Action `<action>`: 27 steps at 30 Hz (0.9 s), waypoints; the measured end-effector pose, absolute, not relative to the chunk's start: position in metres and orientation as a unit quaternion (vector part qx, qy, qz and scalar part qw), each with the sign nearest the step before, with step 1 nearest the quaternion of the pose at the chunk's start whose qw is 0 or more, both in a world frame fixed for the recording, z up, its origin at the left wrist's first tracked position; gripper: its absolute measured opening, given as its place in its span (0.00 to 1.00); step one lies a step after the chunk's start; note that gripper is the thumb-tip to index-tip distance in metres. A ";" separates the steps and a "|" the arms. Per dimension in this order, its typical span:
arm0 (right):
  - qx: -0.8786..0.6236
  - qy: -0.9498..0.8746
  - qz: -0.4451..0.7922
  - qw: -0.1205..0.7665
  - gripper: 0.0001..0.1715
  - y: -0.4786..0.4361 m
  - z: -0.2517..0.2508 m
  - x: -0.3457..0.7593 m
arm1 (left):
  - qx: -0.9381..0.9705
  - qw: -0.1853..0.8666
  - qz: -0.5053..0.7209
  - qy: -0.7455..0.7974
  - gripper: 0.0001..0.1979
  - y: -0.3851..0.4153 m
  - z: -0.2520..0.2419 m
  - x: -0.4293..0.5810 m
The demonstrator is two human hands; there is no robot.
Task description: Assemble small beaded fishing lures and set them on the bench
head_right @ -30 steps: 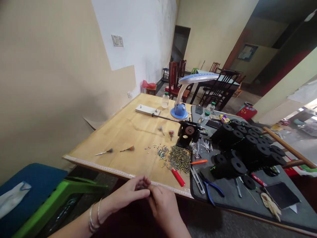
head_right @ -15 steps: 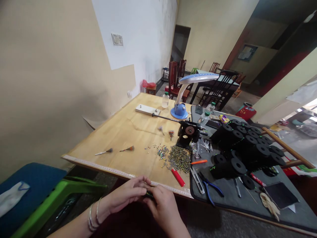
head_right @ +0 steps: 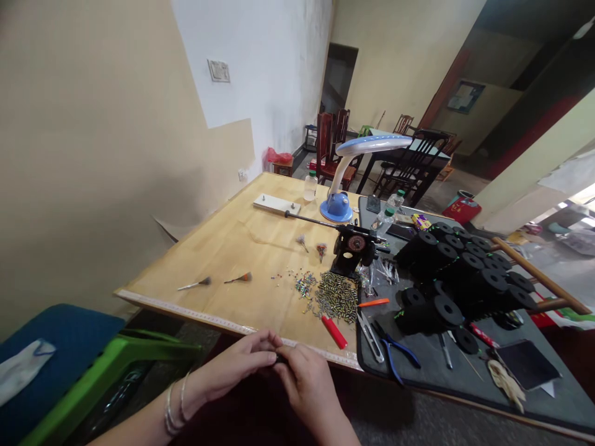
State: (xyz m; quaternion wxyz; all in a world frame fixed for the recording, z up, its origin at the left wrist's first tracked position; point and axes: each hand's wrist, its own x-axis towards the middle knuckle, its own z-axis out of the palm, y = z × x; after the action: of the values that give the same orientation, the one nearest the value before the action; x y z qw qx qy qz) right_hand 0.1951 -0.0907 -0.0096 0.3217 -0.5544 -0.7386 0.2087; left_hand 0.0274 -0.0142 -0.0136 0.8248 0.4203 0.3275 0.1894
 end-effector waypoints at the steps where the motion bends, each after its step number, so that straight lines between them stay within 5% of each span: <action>1: -0.550 -0.735 0.219 0.330 0.15 -0.091 -0.010 0.195 | 0.399 0.839 0.189 0.319 0.10 -0.014 -0.014 0.027; 5: -0.580 -0.680 0.228 0.386 0.09 -0.093 -0.015 0.197 | 0.324 0.875 0.211 0.292 0.10 -0.015 -0.019 0.026; 16: -0.623 -0.512 0.278 0.522 0.12 -0.096 -0.032 0.182 | 0.244 0.899 0.268 0.246 0.09 -0.023 -0.019 0.031; 19: -0.610 -0.484 0.348 0.522 0.12 -0.097 -0.036 0.177 | 0.243 0.905 0.274 0.214 0.10 -0.024 -0.020 0.032; 27: -0.584 -0.622 0.261 0.452 0.07 -0.096 -0.023 0.184 | 0.451 0.800 0.239 0.315 0.13 -0.018 -0.016 0.029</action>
State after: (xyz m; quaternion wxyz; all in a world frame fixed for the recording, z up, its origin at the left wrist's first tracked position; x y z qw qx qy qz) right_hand 0.1840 -0.0960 -0.0232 0.4518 -0.5840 -0.6217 0.2613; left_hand 0.0289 -0.0176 -0.0162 0.8003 0.4507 0.3153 0.2388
